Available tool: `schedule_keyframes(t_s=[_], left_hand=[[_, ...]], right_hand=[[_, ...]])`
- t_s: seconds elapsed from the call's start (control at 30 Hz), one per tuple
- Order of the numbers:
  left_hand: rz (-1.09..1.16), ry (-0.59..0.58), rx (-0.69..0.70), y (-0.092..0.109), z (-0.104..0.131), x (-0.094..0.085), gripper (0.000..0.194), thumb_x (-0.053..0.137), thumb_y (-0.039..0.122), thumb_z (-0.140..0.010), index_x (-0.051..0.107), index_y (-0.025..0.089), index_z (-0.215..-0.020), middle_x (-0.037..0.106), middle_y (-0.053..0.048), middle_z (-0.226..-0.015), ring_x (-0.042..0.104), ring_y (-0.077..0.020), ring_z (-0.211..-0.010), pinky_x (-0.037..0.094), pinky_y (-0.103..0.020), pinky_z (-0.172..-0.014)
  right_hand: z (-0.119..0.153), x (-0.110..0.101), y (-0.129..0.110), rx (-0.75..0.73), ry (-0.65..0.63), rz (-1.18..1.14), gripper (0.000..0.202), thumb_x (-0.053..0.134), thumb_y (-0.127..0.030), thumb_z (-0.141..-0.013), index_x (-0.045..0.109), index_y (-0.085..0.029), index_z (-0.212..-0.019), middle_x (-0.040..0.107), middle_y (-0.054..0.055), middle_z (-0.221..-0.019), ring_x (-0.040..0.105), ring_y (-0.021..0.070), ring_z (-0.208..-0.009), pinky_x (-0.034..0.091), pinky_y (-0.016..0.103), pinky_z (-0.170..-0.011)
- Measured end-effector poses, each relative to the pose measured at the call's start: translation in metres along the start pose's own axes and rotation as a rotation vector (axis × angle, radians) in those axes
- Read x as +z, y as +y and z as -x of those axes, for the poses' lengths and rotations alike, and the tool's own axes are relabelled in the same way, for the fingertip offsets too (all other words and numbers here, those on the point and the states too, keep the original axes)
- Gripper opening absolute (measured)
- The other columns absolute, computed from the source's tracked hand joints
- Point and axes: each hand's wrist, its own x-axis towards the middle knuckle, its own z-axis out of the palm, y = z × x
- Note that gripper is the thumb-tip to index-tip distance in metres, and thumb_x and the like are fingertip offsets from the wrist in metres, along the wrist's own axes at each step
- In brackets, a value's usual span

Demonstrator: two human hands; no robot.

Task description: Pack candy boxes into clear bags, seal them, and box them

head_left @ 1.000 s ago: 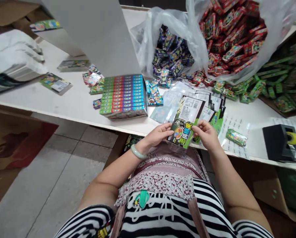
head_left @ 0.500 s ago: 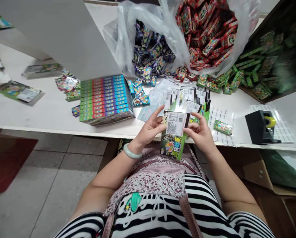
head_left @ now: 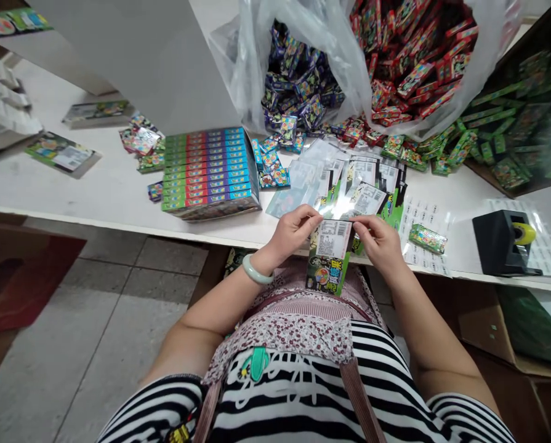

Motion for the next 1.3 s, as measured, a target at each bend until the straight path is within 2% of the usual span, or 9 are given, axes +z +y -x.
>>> schedule_keyframes(t_s=[0.2, 0.47, 0.57, 0.67, 0.77, 0.87, 1.03, 1.13, 1.3], left_hand=[[0.091, -0.158, -0.043, -0.004, -0.011, -0.009, 0.018, 0.061, 0.036, -0.091, 0.067, 0.019, -0.090, 0.068, -0.001, -0.080, 0.059, -0.0092, -0.065, 0.050, -0.023, -0.060], [0.141, -0.084, -0.018, -0.009, -0.016, -0.001, 0.018, 0.063, 0.032, -0.090, 0.062, 0.018, -0.079, 0.068, -0.003, -0.085, 0.063, -0.0119, -0.079, 0.053, -0.027, -0.071], [0.195, -0.068, -0.098, -0.008, -0.017, 0.002, 0.015, 0.065, 0.032, -0.088, 0.062, 0.019, -0.096, 0.063, -0.001, -0.081, 0.061, -0.0110, -0.075, 0.053, -0.025, -0.070], [0.259, -0.114, -0.125, -0.008, -0.018, 0.000, 0.033, 0.066, 0.031, -0.088, 0.060, 0.020, -0.119, 0.063, 0.000, -0.082, 0.061, -0.0112, -0.074, 0.053, -0.026, -0.069], [0.263, -0.135, -0.064, -0.003, -0.018, -0.003, 0.019, 0.070, 0.033, -0.086, 0.067, 0.018, -0.098, 0.067, -0.004, -0.090, 0.065, -0.0135, -0.086, 0.055, -0.029, -0.079], [0.298, -0.107, -0.044, 0.002, -0.018, -0.001, 0.023, 0.075, 0.037, -0.081, 0.063, 0.017, -0.080, 0.069, -0.004, -0.092, 0.066, -0.0146, -0.091, 0.055, -0.030, -0.082], [0.291, -0.058, -0.147, 0.007, -0.023, 0.004, 0.023, 0.072, 0.037, -0.082, 0.062, 0.017, -0.082, 0.067, -0.002, -0.081, 0.062, -0.0120, -0.076, 0.053, -0.027, -0.071], [0.311, -0.057, -0.180, 0.006, -0.026, 0.005, 0.020, 0.072, 0.034, -0.081, 0.062, 0.016, -0.081, 0.065, -0.001, -0.078, 0.060, -0.0112, -0.072, 0.051, -0.027, -0.069], [0.375, -0.119, -0.161, -0.001, -0.019, -0.003, 0.028, 0.068, 0.041, -0.087, 0.060, 0.017, -0.075, 0.066, -0.003, -0.081, 0.062, -0.0121, -0.078, 0.051, -0.028, -0.075]], right_hand=[[-0.017, -0.005, -0.004, -0.017, 0.010, -0.054, 0.019, 0.058, -0.038, -0.088, 0.064, -0.024, -0.077, 0.066, 0.005, -0.083, 0.061, 0.0192, -0.083, 0.049, 0.033, -0.070], [-0.024, -0.003, 0.001, 0.138, -0.042, -0.224, 0.013, 0.064, -0.036, -0.081, 0.061, -0.024, -0.083, 0.063, 0.003, -0.087, 0.059, 0.0156, -0.078, 0.047, 0.030, -0.063], [-0.026, -0.004, 0.005, 0.225, -0.059, -0.367, 0.031, 0.069, -0.035, -0.076, 0.057, -0.027, -0.103, 0.061, -0.001, -0.085, 0.058, 0.0142, -0.074, 0.047, 0.029, -0.060], [-0.028, -0.007, 0.006, 0.220, -0.106, -0.376, 0.034, 0.071, -0.036, -0.076, 0.059, -0.026, -0.106, 0.062, 0.000, -0.087, 0.058, 0.0146, -0.076, 0.049, 0.029, -0.062], [-0.026, -0.009, 0.001, 0.122, -0.108, -0.252, 0.016, 0.068, -0.035, -0.080, 0.063, -0.022, -0.088, 0.063, 0.003, -0.090, 0.060, 0.0161, -0.083, 0.050, 0.030, -0.064], [-0.024, -0.010, -0.008, 0.012, -0.119, -0.145, 0.014, 0.070, -0.034, -0.081, 0.064, -0.022, -0.083, 0.064, 0.005, -0.096, 0.061, 0.0174, -0.089, 0.050, 0.030, -0.067], [-0.033, -0.005, -0.015, 0.121, -0.090, -0.163, 0.017, 0.071, -0.037, -0.080, 0.062, -0.023, -0.082, 0.065, 0.001, -0.080, 0.058, 0.0144, -0.071, 0.047, 0.031, -0.064], [-0.041, -0.003, -0.015, 0.182, -0.150, -0.186, 0.017, 0.071, -0.036, -0.080, 0.062, -0.022, -0.080, 0.063, -0.001, -0.071, 0.053, 0.0122, -0.062, 0.044, 0.030, -0.060], [-0.039, -0.006, -0.019, 0.067, -0.205, -0.120, 0.017, 0.067, -0.034, -0.085, 0.062, -0.021, -0.076, 0.065, 0.002, -0.077, 0.058, 0.0143, -0.069, 0.046, 0.029, -0.061]])
